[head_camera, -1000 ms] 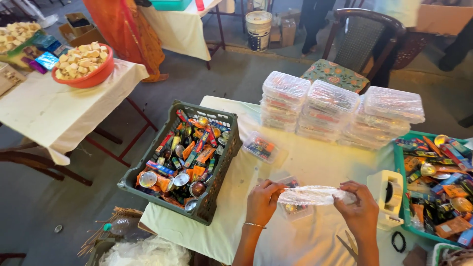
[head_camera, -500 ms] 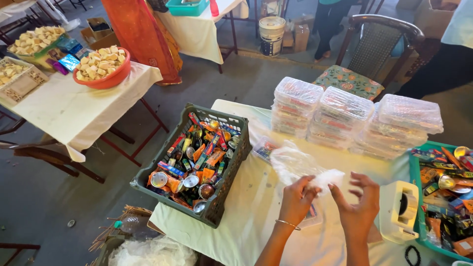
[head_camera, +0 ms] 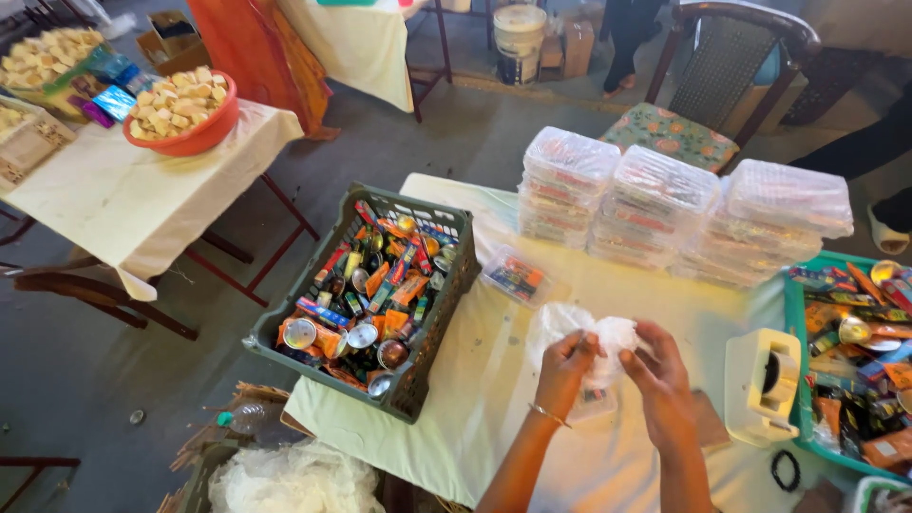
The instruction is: The recorder is seen packing individual items into small plastic bags and then placing them into larger containers.
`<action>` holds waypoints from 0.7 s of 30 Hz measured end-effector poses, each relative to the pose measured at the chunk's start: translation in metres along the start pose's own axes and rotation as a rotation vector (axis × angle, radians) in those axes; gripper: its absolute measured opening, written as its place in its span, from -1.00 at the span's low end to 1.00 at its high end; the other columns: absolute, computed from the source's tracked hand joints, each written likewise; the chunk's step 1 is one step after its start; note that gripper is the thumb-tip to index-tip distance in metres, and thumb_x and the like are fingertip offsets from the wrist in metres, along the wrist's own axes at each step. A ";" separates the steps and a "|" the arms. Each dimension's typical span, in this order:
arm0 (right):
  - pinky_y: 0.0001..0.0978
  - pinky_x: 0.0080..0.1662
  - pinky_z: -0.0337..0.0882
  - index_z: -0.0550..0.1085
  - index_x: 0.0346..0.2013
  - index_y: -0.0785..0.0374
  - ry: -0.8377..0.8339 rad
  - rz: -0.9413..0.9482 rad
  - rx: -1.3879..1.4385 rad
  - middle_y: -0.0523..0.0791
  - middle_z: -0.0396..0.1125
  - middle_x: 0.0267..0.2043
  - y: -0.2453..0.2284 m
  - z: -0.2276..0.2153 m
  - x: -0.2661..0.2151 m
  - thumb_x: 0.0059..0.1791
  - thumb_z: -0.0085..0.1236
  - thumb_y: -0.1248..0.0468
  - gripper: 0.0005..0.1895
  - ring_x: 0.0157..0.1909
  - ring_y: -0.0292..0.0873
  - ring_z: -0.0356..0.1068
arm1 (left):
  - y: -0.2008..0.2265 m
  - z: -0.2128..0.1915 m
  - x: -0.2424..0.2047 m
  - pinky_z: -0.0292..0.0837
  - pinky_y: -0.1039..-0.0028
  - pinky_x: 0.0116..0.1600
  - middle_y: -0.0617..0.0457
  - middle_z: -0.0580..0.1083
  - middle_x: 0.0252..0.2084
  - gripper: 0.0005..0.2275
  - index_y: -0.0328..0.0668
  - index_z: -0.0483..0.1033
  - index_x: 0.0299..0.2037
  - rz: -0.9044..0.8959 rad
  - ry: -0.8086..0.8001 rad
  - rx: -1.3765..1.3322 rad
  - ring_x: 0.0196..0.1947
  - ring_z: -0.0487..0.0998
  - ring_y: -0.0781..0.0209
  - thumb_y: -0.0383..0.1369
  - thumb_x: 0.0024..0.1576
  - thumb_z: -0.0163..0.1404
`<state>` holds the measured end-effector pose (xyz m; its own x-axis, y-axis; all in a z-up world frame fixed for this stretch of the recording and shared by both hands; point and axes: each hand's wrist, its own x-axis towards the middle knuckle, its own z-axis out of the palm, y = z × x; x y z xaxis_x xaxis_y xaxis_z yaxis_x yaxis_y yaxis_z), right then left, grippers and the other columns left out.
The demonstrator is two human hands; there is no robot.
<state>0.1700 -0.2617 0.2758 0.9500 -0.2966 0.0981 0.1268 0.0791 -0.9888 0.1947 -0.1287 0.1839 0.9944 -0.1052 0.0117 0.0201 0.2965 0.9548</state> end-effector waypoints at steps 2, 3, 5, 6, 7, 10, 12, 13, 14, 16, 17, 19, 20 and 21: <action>-0.45 0.00 0.44 0.54 -0.09 0.24 -0.014 0.105 0.184 -0.13 0.48 -0.17 0.032 -0.011 0.009 -0.11 0.25 0.43 -0.71 -0.11 -0.29 0.47 | 0.018 -0.001 0.008 0.20 0.53 -0.34 0.08 0.39 -0.43 -0.72 -0.32 0.56 -0.28 0.028 0.062 0.008 -0.45 0.29 0.42 -0.23 0.36 0.02; -0.45 -0.01 0.44 0.55 -0.09 0.21 -0.030 0.200 0.377 -0.14 0.48 -0.19 0.047 -0.019 0.014 -0.08 0.20 0.46 -0.72 -0.14 -0.29 0.46 | 0.026 0.001 0.014 0.25 0.51 -0.35 0.02 0.47 -0.43 -0.77 -0.30 0.56 -0.28 0.066 0.124 0.021 -0.48 0.33 0.37 -0.27 0.28 0.03; -0.43 0.01 0.43 0.55 -0.15 0.27 0.036 0.138 0.386 -0.12 0.47 -0.20 0.054 -0.026 0.016 -0.06 0.21 0.49 -0.79 -0.15 -0.28 0.45 | 0.060 0.013 0.010 0.30 0.48 -0.33 -0.03 0.45 -0.44 -0.79 -0.29 0.54 -0.26 0.236 0.199 0.236 -0.47 0.38 0.24 -0.28 0.29 0.02; -0.42 0.03 0.43 0.56 -0.20 0.34 0.082 0.075 0.403 -0.11 0.46 -0.21 0.058 -0.029 0.016 -0.04 0.23 0.52 -0.86 -0.15 -0.26 0.44 | 0.078 0.017 0.008 0.35 0.45 -0.30 -0.09 0.43 -0.45 -0.81 -0.28 0.52 -0.24 0.421 0.285 0.461 -0.47 0.44 0.12 -0.30 0.31 0.01; -0.42 0.03 0.43 0.56 -0.20 0.34 0.104 0.082 0.394 -0.11 0.46 -0.21 0.050 -0.029 0.005 -0.04 0.23 0.52 -0.86 -0.15 -0.26 0.44 | 0.082 0.023 -0.001 0.35 0.45 -0.30 -0.09 0.43 -0.45 -0.81 -0.28 0.52 -0.24 0.404 0.268 0.455 -0.47 0.44 0.12 -0.30 0.31 0.01; -0.45 -0.01 0.43 0.54 -0.27 0.32 0.183 -0.155 0.268 -0.09 0.47 -0.21 0.017 -0.012 0.004 -0.08 0.29 0.53 -0.85 -0.16 -0.25 0.44 | 0.102 0.032 0.000 0.37 0.37 -0.29 -0.09 0.47 -0.34 -0.89 -0.20 0.57 -0.14 0.547 0.301 0.621 -0.41 0.49 -0.02 -0.37 0.29 0.01; -0.45 -0.04 0.44 0.53 -0.29 0.28 0.310 -0.471 -0.213 -0.08 0.49 -0.21 -0.008 -0.006 -0.005 -0.12 0.37 0.50 -0.81 -0.16 -0.22 0.44 | 0.106 0.034 -0.006 0.43 0.33 -0.32 -0.07 0.49 -0.32 -0.80 -0.13 0.60 -0.08 0.599 0.306 0.713 -0.39 0.57 -0.02 -0.52 0.14 0.00; -0.45 -0.04 0.44 0.53 -0.29 0.28 0.313 -0.479 -0.213 -0.08 0.49 -0.21 -0.021 -0.003 -0.008 -0.12 0.37 0.50 -0.81 -0.16 -0.22 0.44 | 0.106 0.032 -0.004 0.43 0.33 -0.32 -0.07 0.49 -0.32 -0.80 -0.13 0.60 -0.08 0.606 0.304 0.709 -0.39 0.57 -0.02 -0.52 0.14 0.00; -0.36 -0.02 0.43 0.54 -0.29 0.24 0.369 -0.622 -0.465 -0.09 0.48 -0.20 -0.032 0.001 -0.010 -0.15 0.40 0.50 -0.77 -0.15 -0.14 0.43 | 0.107 0.030 -0.003 0.47 0.37 -0.26 -0.03 0.50 -0.28 -0.77 -0.14 0.57 -0.04 0.632 0.236 0.667 -0.33 0.60 0.03 -0.56 0.15 -0.03; -0.28 -0.01 0.42 0.55 -0.29 0.21 0.420 -0.755 -0.717 -0.09 0.48 -0.19 -0.044 0.005 -0.013 -0.18 0.42 0.50 -0.74 -0.13 -0.06 0.42 | 0.109 0.028 0.000 0.52 0.41 -0.21 0.00 0.50 -0.24 -0.73 -0.15 0.55 0.01 0.653 0.168 0.630 -0.26 0.63 0.09 -0.61 0.16 -0.06; -0.26 0.00 0.41 0.55 -0.24 0.22 0.385 -0.772 -0.730 -0.08 0.46 -0.14 -0.044 0.006 -0.014 -0.21 0.43 0.49 -0.69 -0.11 -0.04 0.41 | 0.112 0.029 0.002 0.45 0.42 -0.28 -0.02 0.52 -0.25 -0.77 -0.18 0.55 -0.02 0.604 0.184 0.564 -0.38 0.54 0.11 -0.59 0.16 0.00; -0.23 0.01 0.41 0.55 -0.20 0.24 0.343 -0.785 -0.741 -0.07 0.44 -0.09 -0.038 0.006 -0.014 -0.24 0.44 0.48 -0.64 -0.08 -0.01 0.40 | 0.110 0.034 0.000 0.39 0.43 -0.35 -0.04 0.54 -0.27 -0.81 -0.21 0.56 -0.04 0.549 0.205 0.501 -0.50 0.44 0.14 -0.57 0.16 0.05; -0.31 -0.03 0.42 0.54 -0.14 0.28 0.264 -0.696 -0.593 -0.06 0.43 -0.06 -0.031 0.007 -0.010 -0.24 0.44 0.46 -0.60 -0.10 -0.08 0.41 | 0.108 0.037 -0.001 0.33 0.43 -0.41 -0.05 0.49 -0.40 -0.81 -0.22 0.58 -0.08 0.377 0.220 0.462 -0.55 0.39 0.17 -0.53 0.11 0.09; -0.40 -0.07 0.43 0.53 -0.08 0.32 0.184 -0.605 -0.447 -0.05 0.42 -0.02 -0.026 0.009 -0.007 -0.25 0.43 0.44 -0.55 -0.12 -0.15 0.43 | 0.106 0.040 -0.002 0.28 0.43 -0.47 -0.06 0.44 -0.53 -0.80 -0.23 0.61 -0.11 0.204 0.232 0.420 -0.60 0.34 0.21 -0.48 0.05 0.13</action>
<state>0.1622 -0.2534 0.3014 0.6840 -0.3223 0.6544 0.4442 -0.5275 -0.7241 0.1906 -0.1351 0.2969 0.9715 0.1426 0.1895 -0.1727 -0.1222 0.9774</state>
